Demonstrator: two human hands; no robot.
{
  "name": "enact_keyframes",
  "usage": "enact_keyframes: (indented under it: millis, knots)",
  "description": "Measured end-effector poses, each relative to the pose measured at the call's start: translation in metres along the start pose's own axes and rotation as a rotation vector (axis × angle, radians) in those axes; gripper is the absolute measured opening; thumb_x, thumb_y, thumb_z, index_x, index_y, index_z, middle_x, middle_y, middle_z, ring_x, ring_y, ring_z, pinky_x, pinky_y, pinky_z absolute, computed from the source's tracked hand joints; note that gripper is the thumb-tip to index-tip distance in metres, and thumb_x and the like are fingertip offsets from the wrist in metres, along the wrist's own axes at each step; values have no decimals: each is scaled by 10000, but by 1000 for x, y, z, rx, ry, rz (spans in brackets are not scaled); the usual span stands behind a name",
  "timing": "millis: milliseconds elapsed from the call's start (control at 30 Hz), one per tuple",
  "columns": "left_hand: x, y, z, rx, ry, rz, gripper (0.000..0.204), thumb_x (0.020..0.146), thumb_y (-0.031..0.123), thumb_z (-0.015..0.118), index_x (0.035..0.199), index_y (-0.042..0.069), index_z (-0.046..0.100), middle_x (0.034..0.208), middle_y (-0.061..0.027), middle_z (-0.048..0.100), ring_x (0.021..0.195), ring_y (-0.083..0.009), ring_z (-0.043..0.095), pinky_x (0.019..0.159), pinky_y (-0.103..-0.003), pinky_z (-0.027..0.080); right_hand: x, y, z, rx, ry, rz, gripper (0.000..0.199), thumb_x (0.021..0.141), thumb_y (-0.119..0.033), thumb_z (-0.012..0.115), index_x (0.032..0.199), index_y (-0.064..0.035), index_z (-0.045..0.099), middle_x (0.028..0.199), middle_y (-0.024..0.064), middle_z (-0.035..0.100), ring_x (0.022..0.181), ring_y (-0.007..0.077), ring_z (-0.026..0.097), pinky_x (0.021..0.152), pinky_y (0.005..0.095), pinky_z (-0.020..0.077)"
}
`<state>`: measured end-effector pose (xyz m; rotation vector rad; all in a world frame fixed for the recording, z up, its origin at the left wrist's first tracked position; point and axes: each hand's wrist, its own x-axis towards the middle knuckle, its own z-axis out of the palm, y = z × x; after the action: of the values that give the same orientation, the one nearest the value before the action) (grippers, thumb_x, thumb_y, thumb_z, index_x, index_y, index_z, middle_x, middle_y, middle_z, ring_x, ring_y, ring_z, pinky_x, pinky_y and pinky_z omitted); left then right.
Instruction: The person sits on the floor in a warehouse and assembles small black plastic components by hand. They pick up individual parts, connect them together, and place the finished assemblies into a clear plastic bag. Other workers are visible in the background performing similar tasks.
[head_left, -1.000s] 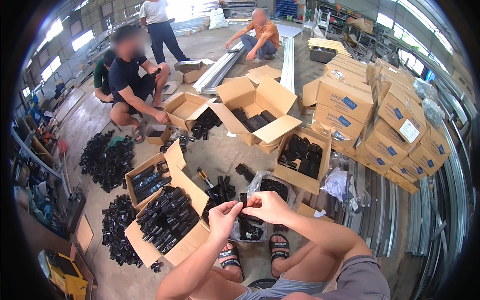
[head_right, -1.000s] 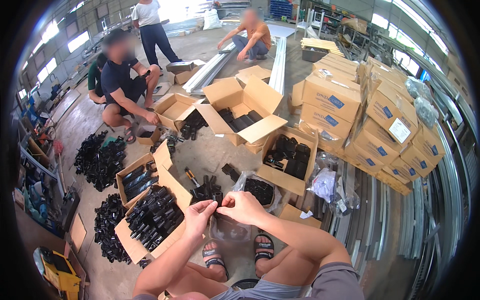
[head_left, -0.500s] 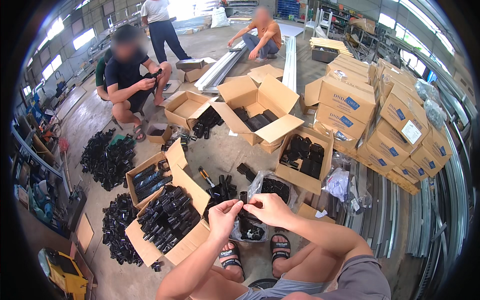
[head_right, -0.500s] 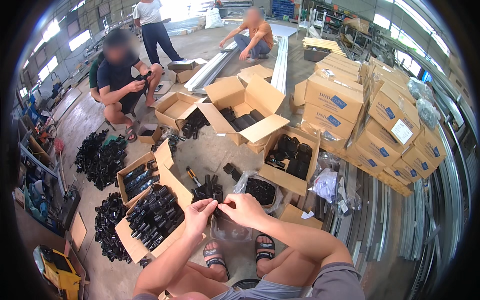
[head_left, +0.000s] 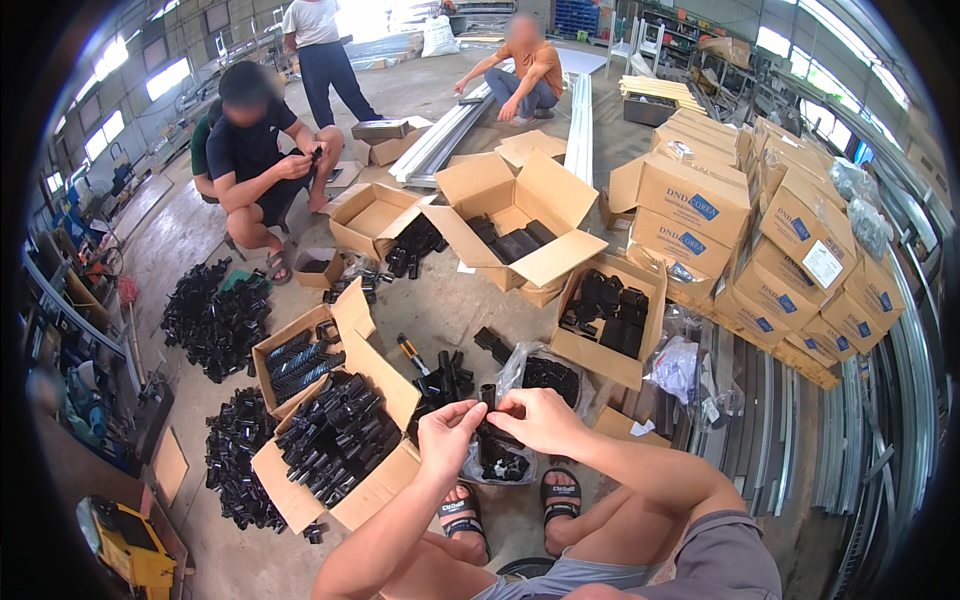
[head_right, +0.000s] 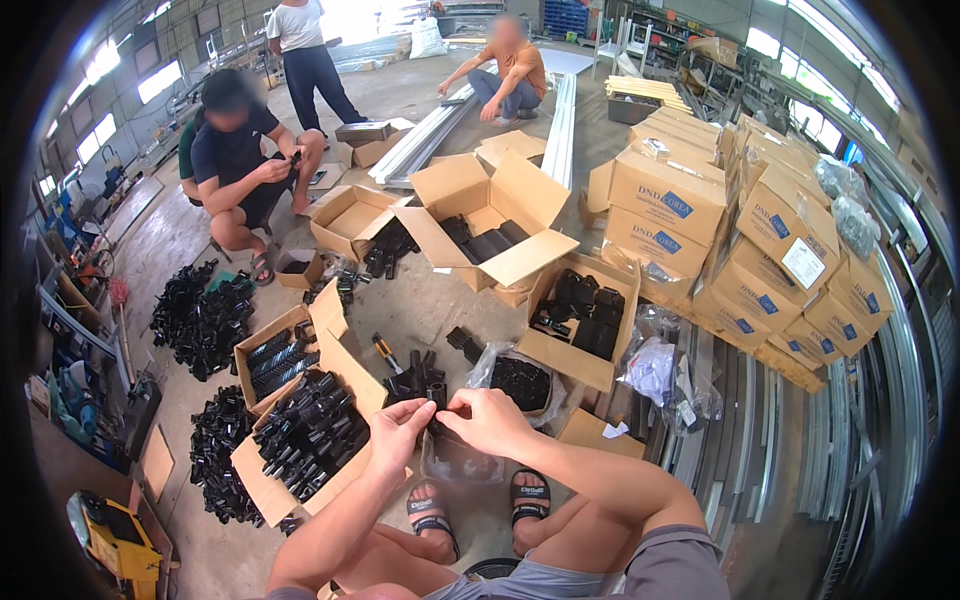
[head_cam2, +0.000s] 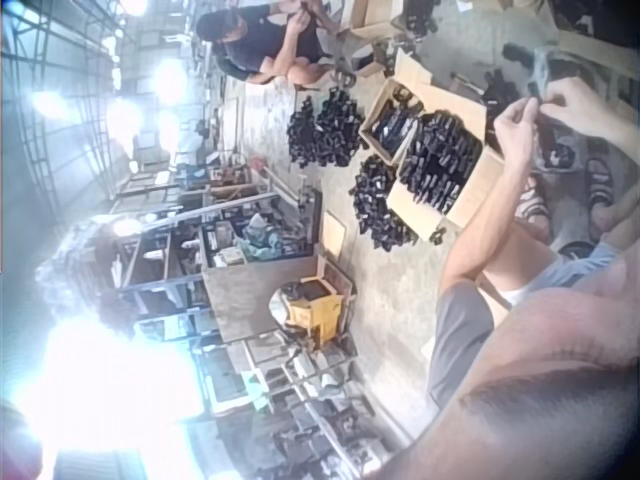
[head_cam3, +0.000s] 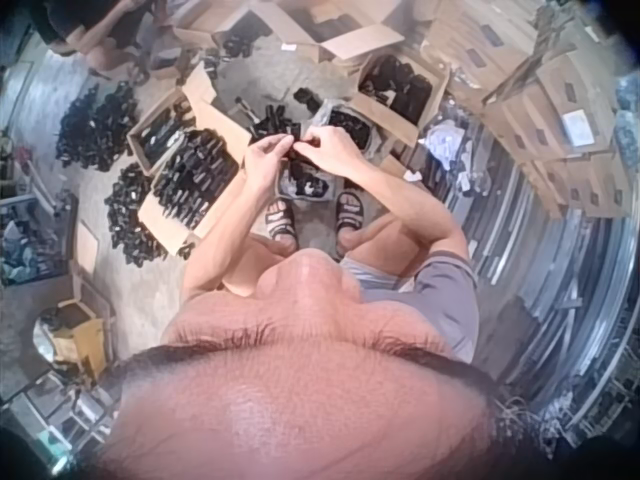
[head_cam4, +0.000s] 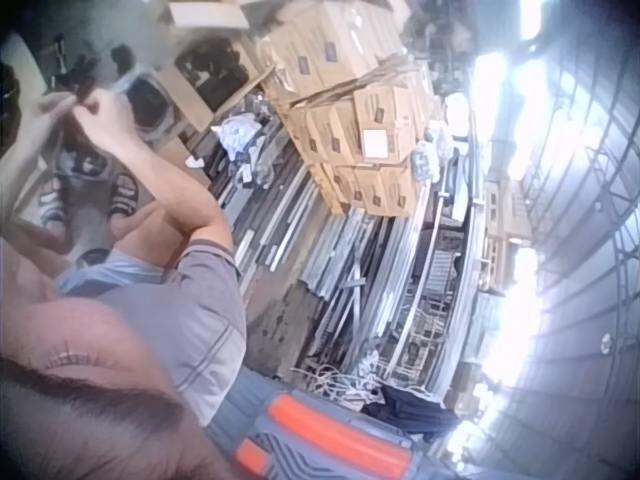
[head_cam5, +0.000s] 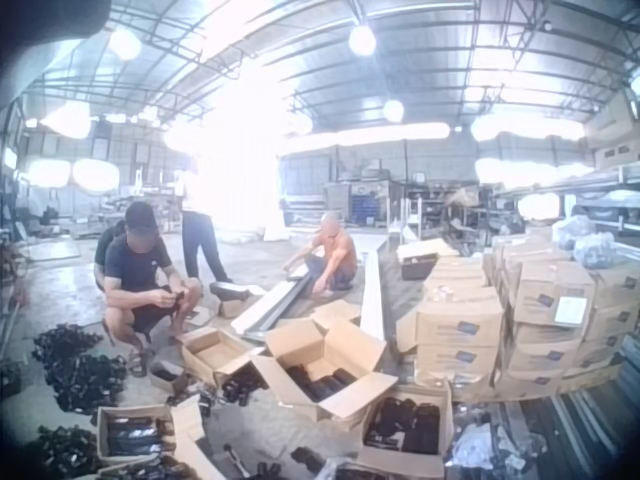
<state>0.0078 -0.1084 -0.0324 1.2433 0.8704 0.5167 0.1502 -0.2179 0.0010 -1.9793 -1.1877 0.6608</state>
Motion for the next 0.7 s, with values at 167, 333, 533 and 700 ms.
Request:
enact_keyframes:
  millis: [167,333,533,700]
  knots:
    - [3,-3,-1,-41,-3,14,307,889,139,757,1097,-80,701,986,-113,737,869,-109,663,785,-237,525,-2,-1,1,39,-7,11,435,870,-404,702,1008,9,699,894,199,724,864,336,720,775,398,557]
    - [2,2,-2,-20,30,9,302,886,139,762,1088,-77,705,970,-106,737,837,-103,652,760,-242,519,-2,4,7,-39,-99,-17,566,883,-458,675,1116,58,656,1011,261,704,982,395,690,870,430,540]
    - [2,3,-3,-53,29,3,294,881,146,772,1082,-60,711,957,-97,736,830,-105,652,758,-246,517,-4,-9,-2,-66,-185,5,573,914,-452,643,1150,70,655,1046,291,688,1006,420,674,882,444,532]
    - [1,12,-3,-66,-19,-30,266,880,173,779,1062,-13,726,934,-57,731,797,-85,632,723,-228,494,0,1,-4,21,-211,14,564,930,-460,634,1148,59,663,941,254,715,868,350,720,776,404,550]
